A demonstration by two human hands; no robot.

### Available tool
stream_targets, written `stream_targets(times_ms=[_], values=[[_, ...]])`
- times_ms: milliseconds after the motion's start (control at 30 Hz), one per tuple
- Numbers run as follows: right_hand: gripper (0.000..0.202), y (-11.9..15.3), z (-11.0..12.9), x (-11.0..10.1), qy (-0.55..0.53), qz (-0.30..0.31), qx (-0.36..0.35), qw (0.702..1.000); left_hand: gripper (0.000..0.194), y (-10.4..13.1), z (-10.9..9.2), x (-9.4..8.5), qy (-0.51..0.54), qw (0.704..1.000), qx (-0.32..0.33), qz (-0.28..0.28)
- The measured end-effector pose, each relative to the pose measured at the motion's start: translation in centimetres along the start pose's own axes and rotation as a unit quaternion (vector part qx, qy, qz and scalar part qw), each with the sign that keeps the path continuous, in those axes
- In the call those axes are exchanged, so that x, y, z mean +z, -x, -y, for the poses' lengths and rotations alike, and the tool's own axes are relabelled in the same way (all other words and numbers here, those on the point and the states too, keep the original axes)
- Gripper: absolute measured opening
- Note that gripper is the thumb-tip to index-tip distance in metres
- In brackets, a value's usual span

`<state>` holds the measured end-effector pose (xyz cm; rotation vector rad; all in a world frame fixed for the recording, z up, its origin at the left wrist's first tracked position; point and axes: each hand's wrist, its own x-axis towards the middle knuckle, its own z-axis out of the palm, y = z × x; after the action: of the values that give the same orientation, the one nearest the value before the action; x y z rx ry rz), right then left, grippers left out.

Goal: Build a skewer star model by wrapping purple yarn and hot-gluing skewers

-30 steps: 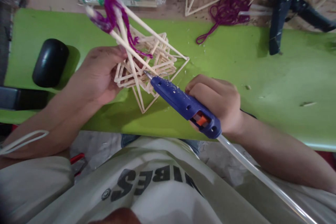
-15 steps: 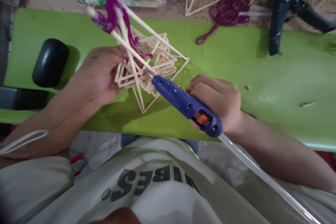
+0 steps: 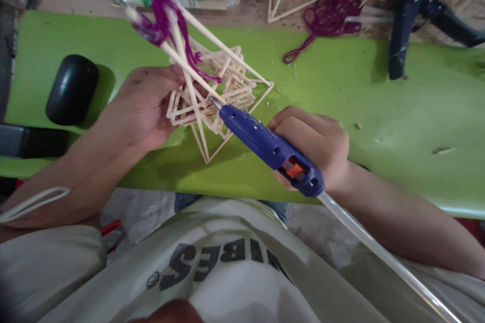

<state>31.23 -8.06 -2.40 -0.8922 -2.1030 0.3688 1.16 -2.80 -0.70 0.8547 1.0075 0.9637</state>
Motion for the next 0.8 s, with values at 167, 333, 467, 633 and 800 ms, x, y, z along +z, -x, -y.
stream_targets(times_ms=[167, 333, 467, 633, 800], values=[[0.018, 0.1, 0.1, 0.2, -0.001, -0.014, -0.001, 1.0, 0.038, 0.0, -0.3, 0.2, 0.011, 1.0, -0.014, -0.012], [0.019, 0.4, 0.5, 0.0, -0.014, -0.006, 0.011, 1.0, 0.033, 0.2, -0.2, 0.2, -0.002, 1.0, 0.006, -0.01], [0.011, 0.6, 0.4, -0.6, -0.002, 0.005, -0.008, 1.0, 0.03, 0.3, -0.4, 0.7, 0.018, 0.999, -0.001, -0.029], [0.02, 0.9, 0.2, -1.5, 0.014, 0.01, -0.008, 1.0, 0.031, 0.2, -0.4, 0.7, 0.03, 0.999, -0.017, -0.034], [0.023, 0.0, 0.4, -1.6, 0.004, -0.051, 0.046, 0.998, 0.026, 0.1, 0.0, 0.0, -0.014, 1.0, -0.004, -0.019]])
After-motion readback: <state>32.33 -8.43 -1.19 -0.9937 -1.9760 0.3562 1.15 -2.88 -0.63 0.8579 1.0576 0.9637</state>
